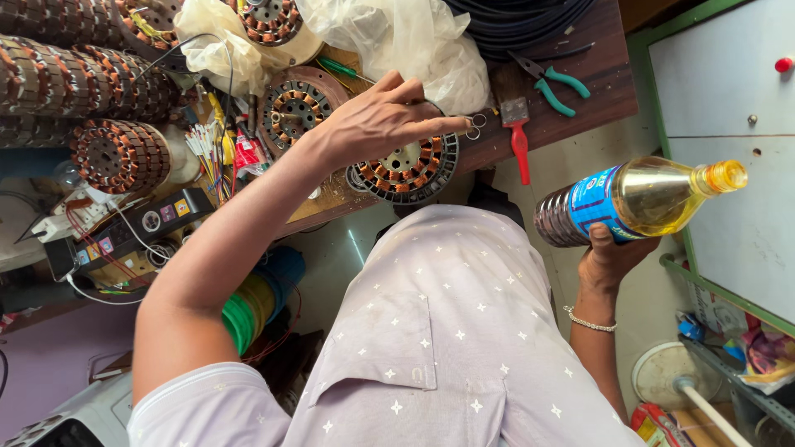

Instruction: The person pours a yellow liquid from a plastic bottle onto the copper windings of a motor stator, rotating the stator to coat all sides. They then place the stator into a metal housing and continue pouring the liquid into the assembly.

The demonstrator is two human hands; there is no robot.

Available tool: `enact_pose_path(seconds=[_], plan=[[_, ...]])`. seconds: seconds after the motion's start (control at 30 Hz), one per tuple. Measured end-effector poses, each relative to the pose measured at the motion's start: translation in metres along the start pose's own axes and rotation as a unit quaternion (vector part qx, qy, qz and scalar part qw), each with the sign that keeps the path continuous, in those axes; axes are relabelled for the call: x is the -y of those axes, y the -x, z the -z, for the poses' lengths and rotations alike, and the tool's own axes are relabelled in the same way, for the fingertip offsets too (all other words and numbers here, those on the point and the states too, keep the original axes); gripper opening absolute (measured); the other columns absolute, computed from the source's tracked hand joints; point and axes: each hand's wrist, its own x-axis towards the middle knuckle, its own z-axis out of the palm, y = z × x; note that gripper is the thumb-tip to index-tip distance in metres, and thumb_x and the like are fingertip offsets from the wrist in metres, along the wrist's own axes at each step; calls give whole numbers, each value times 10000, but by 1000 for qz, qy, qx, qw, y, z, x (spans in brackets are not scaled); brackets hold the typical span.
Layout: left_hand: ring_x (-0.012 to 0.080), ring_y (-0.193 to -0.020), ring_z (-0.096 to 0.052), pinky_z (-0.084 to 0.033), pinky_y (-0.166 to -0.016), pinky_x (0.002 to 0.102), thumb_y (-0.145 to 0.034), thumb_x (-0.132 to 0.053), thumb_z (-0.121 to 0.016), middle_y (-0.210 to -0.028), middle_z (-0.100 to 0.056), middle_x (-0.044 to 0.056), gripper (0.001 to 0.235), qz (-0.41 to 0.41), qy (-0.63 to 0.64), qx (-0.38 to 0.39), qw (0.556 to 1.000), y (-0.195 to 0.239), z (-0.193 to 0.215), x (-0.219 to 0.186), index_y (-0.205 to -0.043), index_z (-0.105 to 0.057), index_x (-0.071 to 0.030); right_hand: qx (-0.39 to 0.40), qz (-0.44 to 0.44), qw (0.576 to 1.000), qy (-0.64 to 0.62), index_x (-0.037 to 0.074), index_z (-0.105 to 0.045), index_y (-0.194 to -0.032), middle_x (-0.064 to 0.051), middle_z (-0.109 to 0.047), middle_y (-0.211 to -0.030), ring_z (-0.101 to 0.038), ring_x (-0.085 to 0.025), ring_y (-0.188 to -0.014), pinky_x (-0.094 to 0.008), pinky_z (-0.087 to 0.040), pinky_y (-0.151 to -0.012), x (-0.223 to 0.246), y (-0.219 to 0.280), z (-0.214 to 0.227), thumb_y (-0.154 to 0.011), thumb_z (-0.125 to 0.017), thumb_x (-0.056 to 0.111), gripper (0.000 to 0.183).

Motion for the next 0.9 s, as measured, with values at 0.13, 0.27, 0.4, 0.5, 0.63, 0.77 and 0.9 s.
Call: enact_pose_path(seconds=[0.13,0.27,0.4,0.5,0.63,0.77,0.9], plan=[[193,-1006,-569,-456,-829,347,-946,-165,-603,-1078,-639,-14,651,-27,-66,78,994,-13,-8,6,-1562,-430,-282,-17,1,1000,14,-7,-361,-1573,-98,-491,-1471,-531,-211,-1357,-392,-438,-1192,-3,10,6,-817,-908,577,1101],[187,-950,-585,-501,-711,304,-1030,-234,-563,-1054,-606,36,447,-54,-92,108,988,-26,-13,9,-1451,-490,-365,-22,10,1000,16,-10,-348,-1580,-101,-484,-1484,-519,-213,-1372,-395,-427,-1237,-2,17,6,-821,-915,562,1107],[171,-1012,-597,-514,-774,290,-912,-209,-652,-1150,-624,-20,413,-95,-62,71,991,-16,-7,18,-1267,-657,-420,-26,18,999,17,-10,-347,-1582,-101,-487,-1472,-519,-214,-1373,-402,-422,-1245,0,23,6,-815,-913,560,1111],[171,-1063,-582,-499,-826,307,-827,-165,-719,-1211,-624,-54,433,-100,-15,53,994,-10,-6,21,-1204,-743,-377,-26,0,999,39,-23,-405,-1567,-102,-523,-1428,-534,-207,-1271,-389,-433,-1162,2,29,6,-802,-894,563,1080],[202,-1049,-518,-462,-847,314,-856,-182,-720,-1301,-589,-88,341,-110,-30,50,992,-18,-9,17,-1173,-753,-306,-38,8,999,31,-20,-363,-1588,-107,-498,-1490,-526,-219,-1383,-402,-420,-1259,3,32,2,-797,-928,561,1132],[184,-1103,-482,-437,-859,331,-841,-220,-718,-1292,-526,-92,360,-131,-72,102,983,-33,-10,3,-1200,-728,-196,-24,13,999,35,-20,-332,-1585,-111,-486,-1520,-529,-225,-1378,-415,-432,-1249,0,34,3,-772,-934,584,1178],[205,-1130,-522,-457,-863,359,-770,-330,-742,-1329,-532,-10,415,-125,-164,-8,979,-33,11,-3,-1155,-692,-185,11,51,995,88,-16,-314,-1609,-119,-483,-1569,-516,-228,-1406,-407,-412,-1255,-3,25,14,-750,-900,665,1243]])
